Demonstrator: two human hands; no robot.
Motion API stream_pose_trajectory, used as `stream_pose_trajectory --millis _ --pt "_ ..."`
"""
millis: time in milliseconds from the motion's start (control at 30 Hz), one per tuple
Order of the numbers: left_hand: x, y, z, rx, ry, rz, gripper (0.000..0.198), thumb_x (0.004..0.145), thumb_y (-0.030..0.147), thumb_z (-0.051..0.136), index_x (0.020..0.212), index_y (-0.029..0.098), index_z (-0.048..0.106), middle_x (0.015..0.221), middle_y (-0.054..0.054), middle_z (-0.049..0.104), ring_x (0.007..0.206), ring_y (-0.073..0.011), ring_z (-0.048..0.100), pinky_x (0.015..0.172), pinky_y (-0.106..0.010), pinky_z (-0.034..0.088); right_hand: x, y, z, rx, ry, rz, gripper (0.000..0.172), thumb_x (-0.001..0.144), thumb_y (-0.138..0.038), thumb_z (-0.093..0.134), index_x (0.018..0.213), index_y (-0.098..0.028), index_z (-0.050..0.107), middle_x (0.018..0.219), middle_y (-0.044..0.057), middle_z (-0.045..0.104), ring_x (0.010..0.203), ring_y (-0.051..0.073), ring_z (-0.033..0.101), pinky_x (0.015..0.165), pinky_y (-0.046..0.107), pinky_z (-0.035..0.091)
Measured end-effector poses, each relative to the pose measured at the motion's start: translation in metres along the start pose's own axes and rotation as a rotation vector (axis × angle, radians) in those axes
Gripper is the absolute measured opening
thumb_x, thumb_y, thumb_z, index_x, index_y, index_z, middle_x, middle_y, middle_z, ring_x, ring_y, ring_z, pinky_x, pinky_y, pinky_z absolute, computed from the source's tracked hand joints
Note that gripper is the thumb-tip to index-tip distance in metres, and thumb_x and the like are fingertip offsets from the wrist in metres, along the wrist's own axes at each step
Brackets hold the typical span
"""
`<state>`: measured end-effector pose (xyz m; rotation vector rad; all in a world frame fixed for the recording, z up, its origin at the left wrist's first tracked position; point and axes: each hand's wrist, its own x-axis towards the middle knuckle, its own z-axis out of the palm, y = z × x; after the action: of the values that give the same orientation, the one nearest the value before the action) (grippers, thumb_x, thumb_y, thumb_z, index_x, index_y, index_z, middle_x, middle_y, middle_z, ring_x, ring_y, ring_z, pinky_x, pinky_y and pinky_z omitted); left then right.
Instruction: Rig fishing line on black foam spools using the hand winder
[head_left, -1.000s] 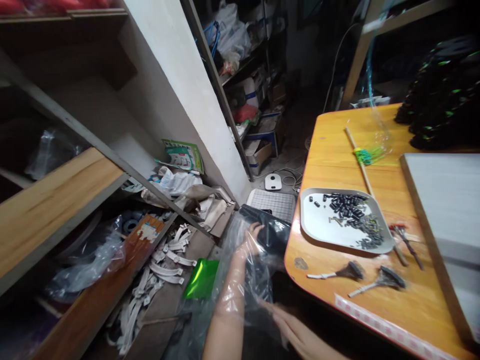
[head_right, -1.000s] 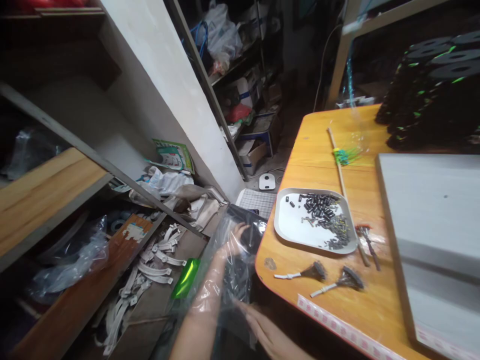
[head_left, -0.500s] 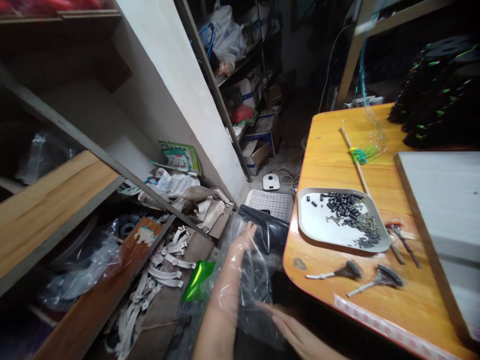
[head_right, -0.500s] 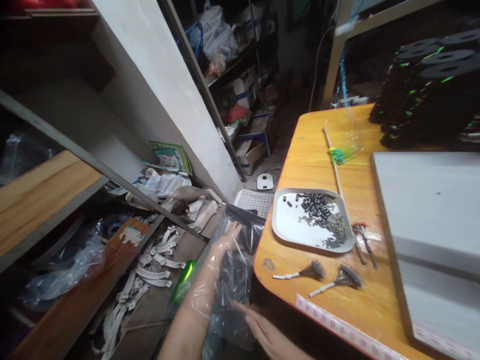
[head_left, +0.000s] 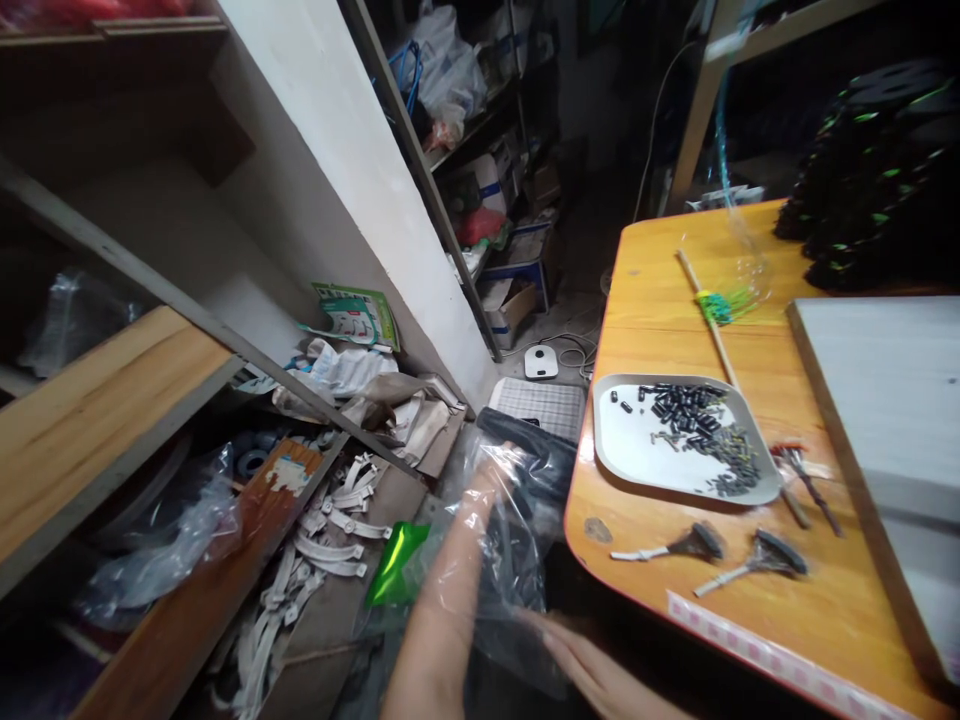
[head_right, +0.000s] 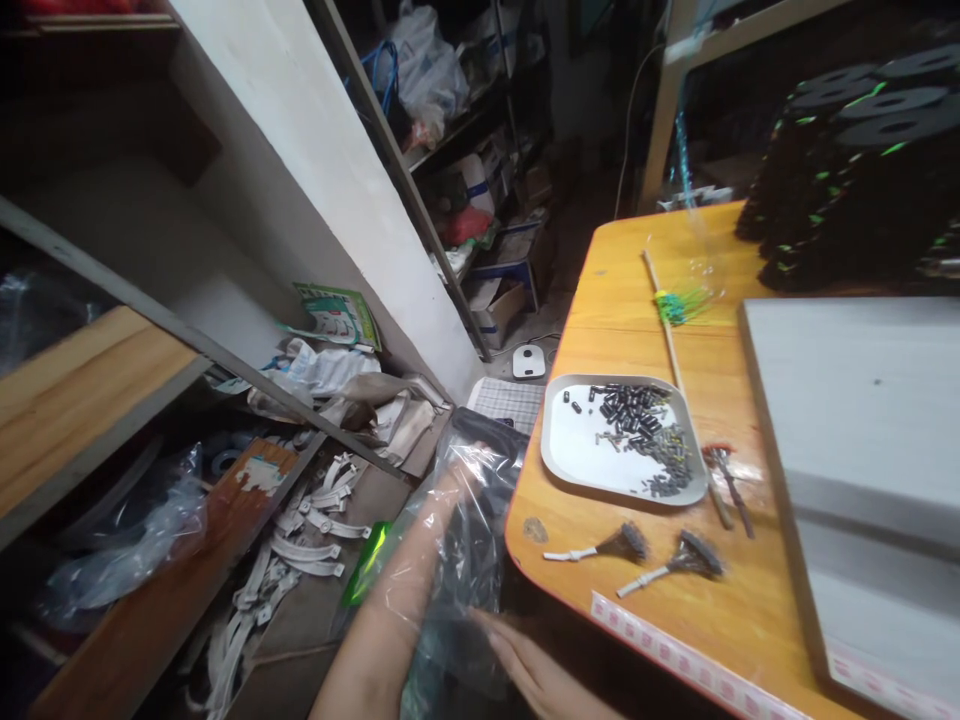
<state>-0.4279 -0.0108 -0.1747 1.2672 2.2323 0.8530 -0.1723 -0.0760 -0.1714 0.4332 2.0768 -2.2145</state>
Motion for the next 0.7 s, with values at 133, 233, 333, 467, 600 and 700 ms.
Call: stream_pose_trajectory --millis 133,233,333,467,600,700 --pt "-0.003 -0.005 -0.005 0.065 -0.114 0.163 0.027 0.092 0.034 0.056 0.115 0.020 0.062 0.123 -0.010 0.060 0.107 -0.0226 0.060 0.091 -0.045 0.052 0.000 0.002 0.000 -0.010 -0.001 0.008 0.071 0.094 -0.066 0.026 0.146 -0.021 0.042 0.153 0.007 0.038 0.142 0.022 0.033 0.121 0.042 0.015" --pt "-0.007 -0.014 -0.015 0.125 -0.101 0.196 0.029 0.092 0.033 0.057 0.118 0.020 0.061 0.130 -0.010 0.057 0.113 -0.0245 0.057 0.095 -0.048 0.049 0.000 0.004 0.000 -0.016 0.008 0.005 0.069 0.095 -0.064 0.026 0.146 -0.021 0.041 0.153 0.007 0.038 0.142 0.022 0.033 0.121 0.041 0.016" --pt "-0.011 -0.019 -0.026 0.179 -0.050 0.163 0.033 0.091 0.033 0.058 0.122 0.019 0.058 0.135 -0.011 0.052 0.118 -0.0271 0.054 0.097 -0.051 0.047 0.001 0.004 0.000 -0.033 -0.004 0.004 0.068 0.096 -0.062 0.026 0.147 -0.020 0.040 0.153 0.007 0.038 0.142 0.022 0.033 0.121 0.042 0.016" --pt "-0.018 -0.016 -0.026 0.220 -0.021 0.104 0.036 0.091 0.034 0.058 0.124 0.020 0.056 0.132 -0.011 0.054 0.115 -0.0268 0.055 0.095 -0.050 0.048 0.000 0.003 0.000 -0.042 -0.005 0.008 0.068 0.096 -0.061 0.026 0.147 -0.019 0.039 0.153 0.007 0.038 0.142 0.023 0.033 0.121 0.042 0.016" --pt "-0.036 -0.007 -0.006 0.252 -0.065 0.049 0.039 0.091 0.035 0.058 0.127 0.020 0.054 0.133 -0.011 0.053 0.116 -0.0273 0.055 0.096 -0.051 0.047 -0.001 0.004 0.001 -0.048 -0.003 -0.005 0.068 0.097 -0.061 0.025 0.147 -0.019 0.040 0.153 0.007 0.039 0.142 0.023 0.033 0.121 0.041 0.017" --pt "-0.052 -0.003 0.011 0.261 -0.116 0.001 0.044 0.089 0.034 0.061 0.130 0.019 0.052 0.138 -0.012 0.049 0.121 -0.0300 0.052 0.099 -0.055 0.045 -0.001 0.005 0.001 -0.056 0.005 -0.008 0.067 0.097 -0.061 0.025 0.147 -0.019 0.040 0.152 0.008 0.039 0.141 0.023 0.034 0.121 0.041 0.018"
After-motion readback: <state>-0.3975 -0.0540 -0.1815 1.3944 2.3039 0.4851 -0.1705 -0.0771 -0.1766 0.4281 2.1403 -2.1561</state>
